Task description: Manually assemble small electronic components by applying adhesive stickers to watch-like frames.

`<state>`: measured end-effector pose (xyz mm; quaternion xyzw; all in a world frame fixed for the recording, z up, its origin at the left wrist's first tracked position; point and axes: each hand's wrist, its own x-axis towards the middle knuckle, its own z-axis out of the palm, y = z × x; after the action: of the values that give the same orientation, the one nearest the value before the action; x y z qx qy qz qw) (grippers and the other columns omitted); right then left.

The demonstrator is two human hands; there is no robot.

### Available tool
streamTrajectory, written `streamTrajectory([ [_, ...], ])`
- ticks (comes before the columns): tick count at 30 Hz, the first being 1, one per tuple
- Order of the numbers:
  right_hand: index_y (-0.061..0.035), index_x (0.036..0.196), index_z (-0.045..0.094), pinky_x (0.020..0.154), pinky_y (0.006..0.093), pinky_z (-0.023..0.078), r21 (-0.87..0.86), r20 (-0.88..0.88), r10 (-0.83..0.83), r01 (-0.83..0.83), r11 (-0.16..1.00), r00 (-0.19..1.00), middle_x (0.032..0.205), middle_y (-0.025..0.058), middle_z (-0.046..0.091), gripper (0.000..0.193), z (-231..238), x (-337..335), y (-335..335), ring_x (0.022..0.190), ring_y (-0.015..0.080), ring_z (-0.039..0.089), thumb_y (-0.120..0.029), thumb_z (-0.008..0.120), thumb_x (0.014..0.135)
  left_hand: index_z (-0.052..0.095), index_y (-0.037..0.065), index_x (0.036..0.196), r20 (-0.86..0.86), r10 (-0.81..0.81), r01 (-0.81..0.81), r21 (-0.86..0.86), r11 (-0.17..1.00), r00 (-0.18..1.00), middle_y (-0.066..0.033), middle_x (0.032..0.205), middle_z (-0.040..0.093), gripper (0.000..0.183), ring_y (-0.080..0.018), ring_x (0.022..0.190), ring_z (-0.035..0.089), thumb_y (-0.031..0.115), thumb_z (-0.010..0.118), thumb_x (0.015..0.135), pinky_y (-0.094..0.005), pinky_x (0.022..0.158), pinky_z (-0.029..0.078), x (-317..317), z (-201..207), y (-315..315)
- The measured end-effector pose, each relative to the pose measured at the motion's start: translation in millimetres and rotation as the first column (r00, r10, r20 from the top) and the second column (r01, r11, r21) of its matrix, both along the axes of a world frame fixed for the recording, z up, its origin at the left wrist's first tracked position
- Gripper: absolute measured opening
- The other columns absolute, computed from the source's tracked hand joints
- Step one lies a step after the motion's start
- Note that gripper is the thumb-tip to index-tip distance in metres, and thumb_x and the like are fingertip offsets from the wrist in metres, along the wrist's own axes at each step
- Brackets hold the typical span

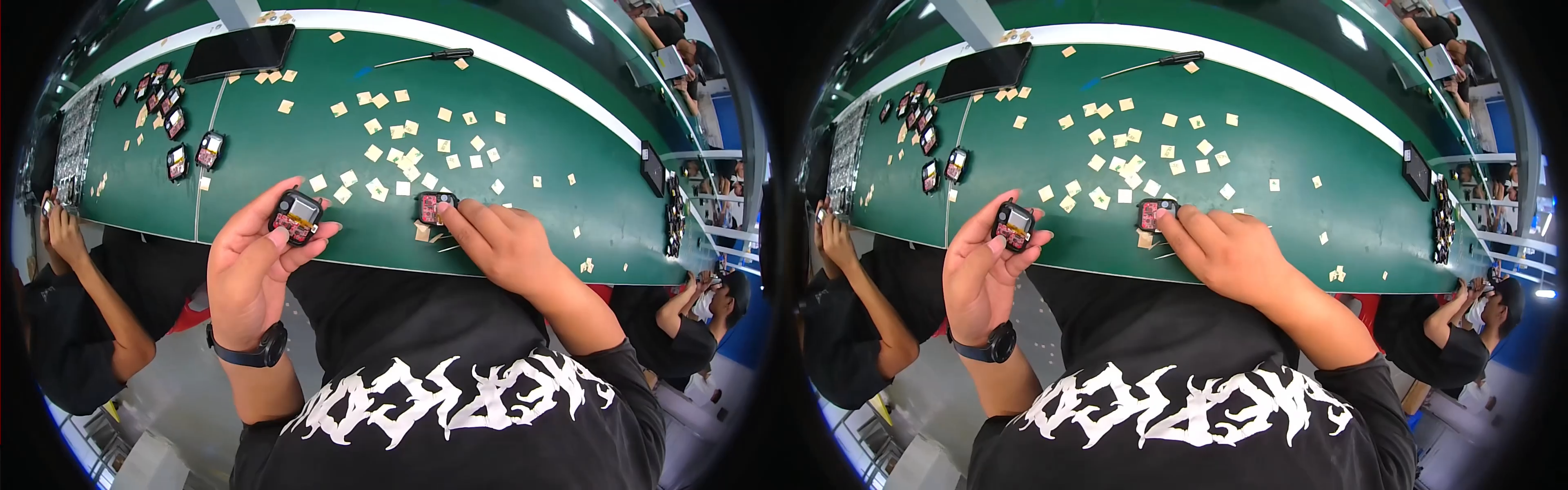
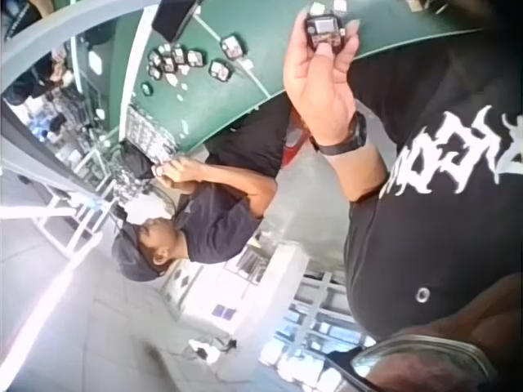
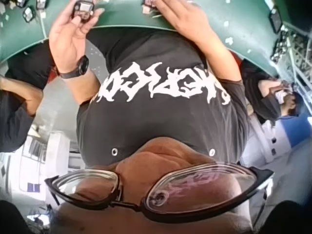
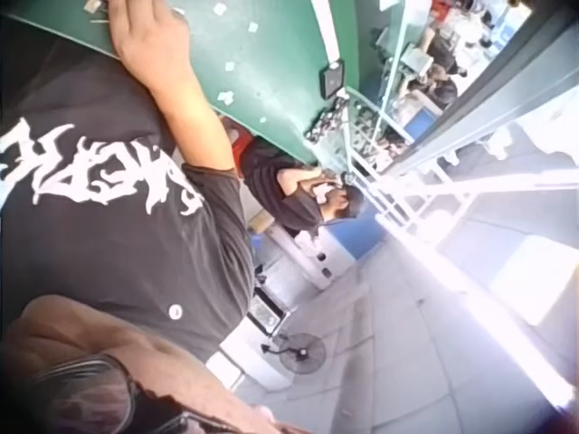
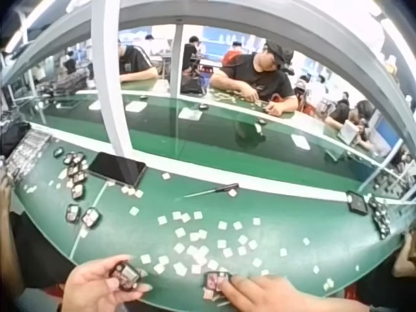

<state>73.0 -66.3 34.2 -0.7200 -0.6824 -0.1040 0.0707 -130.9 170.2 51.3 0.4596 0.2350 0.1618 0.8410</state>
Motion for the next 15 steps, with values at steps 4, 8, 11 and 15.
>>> streamTrajectory([
  [4,-0.0049,0.121,0.067,0.053,0.0287,0.049,-0.053,-0.028,0.011,-0.013,0.999,1.000,0.102,0.0062,0.064,0.044,-2,1,1,0.069,0.0145,0.061,-0.006,0.066,0.077,0.045,-0.012,0.142,0.021,0.055,-0.054,-0.045,0.998,0.998,-0.0289,0.126,0.062,0.048,-0.0373,0.110,0.069,-0.002,0.044,0.095,-0.0362,0.092,0.060,-10,-4,1],
  [8,-0.0043,0.124,0.065,0.055,0.0306,0.050,-0.070,-0.041,0.002,-0.005,0.998,0.999,0.104,0.0070,0.064,0.050,-4,-1,0,0.071,0.0165,0.062,-0.004,0.069,0.074,0.041,-0.013,0.144,-0.037,0.049,-0.049,0.016,0.999,0.998,-0.0313,0.130,0.058,0.052,-0.0359,0.111,0.069,0.004,0.047,0.095,-0.0346,0.091,0.061,-12,1,0],
  [11,-0.0074,0.126,0.065,0.055,0.0301,0.051,-0.097,-0.102,-0.052,0.043,0.994,0.993,0.110,0.0071,0.061,0.049,0,-7,-1,0.071,0.0167,0.062,-0.009,0.071,0.077,0.042,-0.012,0.144,-0.041,0.023,-0.022,0.024,0.999,0.999,-0.0306,0.130,0.059,0.051,-0.0362,0.112,0.068,0.004,0.046,0.096,-0.0348,0.090,0.061,-12,5,-2],
  [15,-0.0129,0.127,0.065,0.057,0.0326,0.052,-0.139,-0.198,-0.188,0.162,0.977,0.962,0.113,0.0098,0.059,0.050,18,-18,-4,0.072,0.0199,0.064,-0.009,0.075,0.078,0.044,-0.010,0.144,-0.054,-0.003,0.004,0.013,1.000,0.999,-0.0282,0.127,0.062,0.047,-0.0353,0.114,0.068,0.004,0.044,0.099,-0.0339,0.089,0.061,-7,12,-9],
])
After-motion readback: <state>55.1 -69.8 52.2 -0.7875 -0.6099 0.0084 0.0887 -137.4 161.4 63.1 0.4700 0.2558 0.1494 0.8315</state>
